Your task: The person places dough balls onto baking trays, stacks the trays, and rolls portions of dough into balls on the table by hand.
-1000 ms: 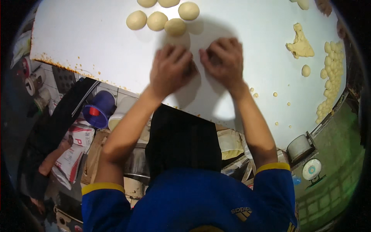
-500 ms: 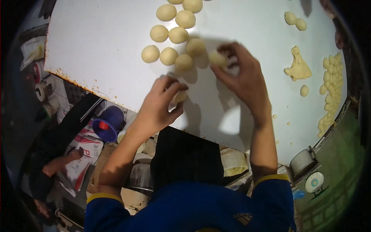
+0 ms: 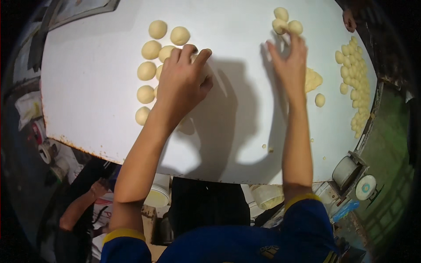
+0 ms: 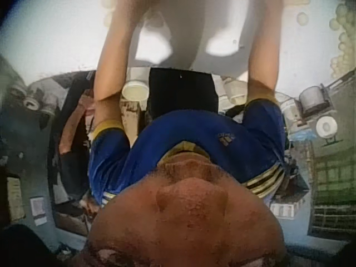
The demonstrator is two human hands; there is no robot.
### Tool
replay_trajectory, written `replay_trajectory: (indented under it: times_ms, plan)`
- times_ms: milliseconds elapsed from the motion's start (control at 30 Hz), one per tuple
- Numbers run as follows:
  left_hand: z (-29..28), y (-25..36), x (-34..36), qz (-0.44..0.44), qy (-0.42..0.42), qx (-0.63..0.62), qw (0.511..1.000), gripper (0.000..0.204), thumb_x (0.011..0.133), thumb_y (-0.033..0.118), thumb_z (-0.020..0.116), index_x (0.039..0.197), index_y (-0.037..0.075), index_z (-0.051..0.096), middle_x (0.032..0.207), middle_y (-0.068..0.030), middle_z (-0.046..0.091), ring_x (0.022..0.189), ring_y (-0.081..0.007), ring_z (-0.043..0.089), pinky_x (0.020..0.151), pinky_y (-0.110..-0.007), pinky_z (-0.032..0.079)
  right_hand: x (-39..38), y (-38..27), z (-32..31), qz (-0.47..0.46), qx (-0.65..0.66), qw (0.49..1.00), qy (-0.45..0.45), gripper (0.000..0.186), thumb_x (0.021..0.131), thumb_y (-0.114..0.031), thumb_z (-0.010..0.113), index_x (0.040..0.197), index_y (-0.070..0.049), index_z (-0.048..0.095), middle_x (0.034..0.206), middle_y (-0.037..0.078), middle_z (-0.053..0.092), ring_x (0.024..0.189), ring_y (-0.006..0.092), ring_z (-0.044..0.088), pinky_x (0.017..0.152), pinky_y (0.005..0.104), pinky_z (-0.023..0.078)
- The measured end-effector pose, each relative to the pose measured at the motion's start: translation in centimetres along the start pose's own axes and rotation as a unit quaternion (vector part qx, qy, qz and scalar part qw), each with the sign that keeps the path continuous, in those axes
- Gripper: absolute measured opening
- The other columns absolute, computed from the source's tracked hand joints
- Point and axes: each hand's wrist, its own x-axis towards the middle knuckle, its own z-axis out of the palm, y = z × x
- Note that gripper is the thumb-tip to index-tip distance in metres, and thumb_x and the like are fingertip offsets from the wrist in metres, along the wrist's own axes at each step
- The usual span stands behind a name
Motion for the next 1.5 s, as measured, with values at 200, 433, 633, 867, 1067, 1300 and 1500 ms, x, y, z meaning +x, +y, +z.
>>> replay_trajectory:
  times_ms: [200,433,633,867,1067,1300,1500]
  plan:
    - [-0.8,3.0,-2.3,-0.036,0.015,-0.053,0.998,0.051,0.085,0.01,0.084,0.134,0.013,0.07,0.132,-0.0129,0.064,0.113,-0.0359,0.06,0.097,-0.048,0.053,9.4,2.4,-1.1,0.115,-0.064,0.991,-0.024,0.057,0.104,-0.051,0.068,0.14,-0.007,0.067,0.125,0.028,0.071,0.122,0.0461,0.068,0.106,0.0563,0.053]
    - [0.4,5.5,-4.2,-0.036,0.025,-0.124,0.991,0.046,0.087,0.006,0.081,0.131,0.011,0.07,0.129,-0.0124,0.063,0.112,-0.0358,0.059,0.097,-0.047,0.053,14.2,4.1,0.4,0.108,-0.047,0.977,-0.178,0.063,0.105,-0.053,0.069,0.141,-0.002,0.066,0.128,0.028,0.073,0.123,0.04,0.069,0.108,0.0516,0.053]
    - [0.0,9.3,-5.6,-0.044,0.035,-0.221,0.974,0.048,0.089,0.004,0.08,0.135,0.007,0.067,0.127,-0.0132,0.064,0.115,-0.0324,0.06,0.099,-0.044,0.052,13.9,12.1,-3.7,0.143,0.18,0.952,0.2,0.05,0.102,-0.042,0.078,0.124,0.002,0.072,0.105,0.022,0.075,0.107,0.0263,0.071,0.094,0.0396,0.056]
    - [3.7,13.8,-11.8,-0.277,-0.059,-0.616,0.735,0.071,0.097,0.01,0.082,0.157,0.006,0.044,0.142,-0.0109,0.059,0.126,-0.021,0.06,0.106,-0.038,0.053,-12.7,-2.1,-3.4,0.193,0.353,0.912,-0.082,0.027,0.112,-0.027,0.07,0.119,-0.001,0.069,0.111,0.004,0.071,0.099,0.0126,0.061,0.093,0.0312,0.052]
    - [4.9,13.7,-23.9,-0.428,0.021,-0.569,0.702,0.036,0.096,0.004,0.074,0.13,0.004,0.061,0.121,-0.0103,0.066,0.112,-0.0201,0.065,0.095,-0.034,0.055,-28.5,-7.1,-2.5,0.261,0.45,0.846,-0.119,0.025,0.11,-0.021,0.075,0.123,-0.003,0.063,0.115,0.005,0.065,0.108,0.0148,0.063,0.097,0.0303,0.052]
    - [7.1,8.6,-26.4,-0.242,0.121,-0.046,0.962,0.041,0.072,0.019,0.084,0.109,0.01,0.069,0.124,-0.0165,0.061,0.117,-0.04,0.058,0.098,-0.055,0.047,-24.1,-7.0,1.0,-0.163,-0.011,0.966,-0.202,0.023,0.1,-0.024,0.079,0.114,-0.008,0.072,0.109,0.012,0.067,0.111,0.0364,0.06,0.101,0.0519,0.046]
    - [8.2,9.6,-31.9,-0.126,0.071,-0.024,0.989,0.042,0.071,0.028,0.089,0.109,0.014,0.075,0.118,-0.0089,0.067,0.108,-0.0335,0.063,0.097,-0.051,0.05,-28.2,-5.0,0.8,-0.294,0.078,0.904,-0.3,0.016,0.093,-0.023,0.084,0.1,-0.013,0.074,0.107,0.009,0.069,0.11,0.0354,0.061,0.101,0.0502,0.047]
